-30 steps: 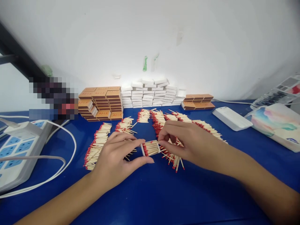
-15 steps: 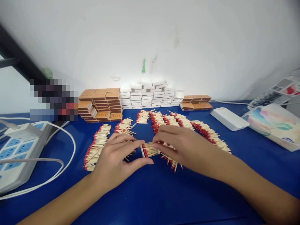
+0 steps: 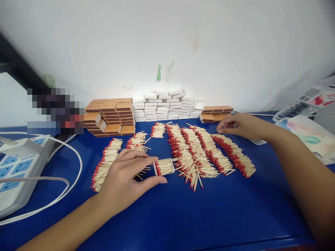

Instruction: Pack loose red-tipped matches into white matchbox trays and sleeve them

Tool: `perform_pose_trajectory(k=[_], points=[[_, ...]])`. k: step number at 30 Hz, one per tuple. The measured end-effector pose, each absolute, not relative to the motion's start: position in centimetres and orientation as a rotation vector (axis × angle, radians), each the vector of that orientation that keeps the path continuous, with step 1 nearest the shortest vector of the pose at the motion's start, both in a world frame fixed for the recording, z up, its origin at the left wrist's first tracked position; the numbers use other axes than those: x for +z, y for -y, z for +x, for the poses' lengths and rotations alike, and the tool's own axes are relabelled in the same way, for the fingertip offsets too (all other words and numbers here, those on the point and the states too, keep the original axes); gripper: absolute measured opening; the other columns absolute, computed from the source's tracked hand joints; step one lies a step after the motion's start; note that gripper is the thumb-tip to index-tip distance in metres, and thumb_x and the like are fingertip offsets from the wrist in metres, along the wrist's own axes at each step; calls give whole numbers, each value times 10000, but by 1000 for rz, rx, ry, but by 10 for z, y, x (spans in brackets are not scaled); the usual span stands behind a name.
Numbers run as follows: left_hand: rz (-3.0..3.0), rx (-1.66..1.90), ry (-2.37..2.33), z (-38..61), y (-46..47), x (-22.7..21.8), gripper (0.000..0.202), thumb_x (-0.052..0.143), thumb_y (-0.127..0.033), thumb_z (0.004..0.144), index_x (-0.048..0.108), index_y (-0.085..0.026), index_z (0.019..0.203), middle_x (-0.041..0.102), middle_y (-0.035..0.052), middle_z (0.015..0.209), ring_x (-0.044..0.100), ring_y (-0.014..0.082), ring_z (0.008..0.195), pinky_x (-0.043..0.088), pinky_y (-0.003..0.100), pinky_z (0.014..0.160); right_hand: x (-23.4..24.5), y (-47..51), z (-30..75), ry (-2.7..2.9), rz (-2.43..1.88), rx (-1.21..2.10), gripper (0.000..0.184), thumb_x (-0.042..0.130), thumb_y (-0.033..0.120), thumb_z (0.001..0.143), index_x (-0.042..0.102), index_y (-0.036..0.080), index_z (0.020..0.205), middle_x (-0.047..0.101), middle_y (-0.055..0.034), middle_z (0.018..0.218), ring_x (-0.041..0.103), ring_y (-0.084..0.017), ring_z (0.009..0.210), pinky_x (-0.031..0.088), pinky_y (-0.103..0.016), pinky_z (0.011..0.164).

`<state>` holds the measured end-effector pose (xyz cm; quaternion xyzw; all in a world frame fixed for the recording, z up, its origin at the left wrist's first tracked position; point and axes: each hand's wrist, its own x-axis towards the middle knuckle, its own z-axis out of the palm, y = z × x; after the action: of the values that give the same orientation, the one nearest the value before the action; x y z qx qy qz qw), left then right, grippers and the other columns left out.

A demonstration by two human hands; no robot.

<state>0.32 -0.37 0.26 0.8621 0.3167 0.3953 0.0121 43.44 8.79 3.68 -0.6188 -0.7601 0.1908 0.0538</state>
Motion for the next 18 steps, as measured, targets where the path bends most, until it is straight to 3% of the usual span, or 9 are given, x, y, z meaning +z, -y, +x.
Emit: perform_pose_trajectory(k=[18], points=[[2698,1237,-974,3,4,4,389,881,-464,825,792,-204,1099,815,69,987,767,233,895,561,389,857,35,-87,423,2364,-1919,537,262,609,394,905,751,175,921,786,-111,887,651,-233,773,444,-364,697]])
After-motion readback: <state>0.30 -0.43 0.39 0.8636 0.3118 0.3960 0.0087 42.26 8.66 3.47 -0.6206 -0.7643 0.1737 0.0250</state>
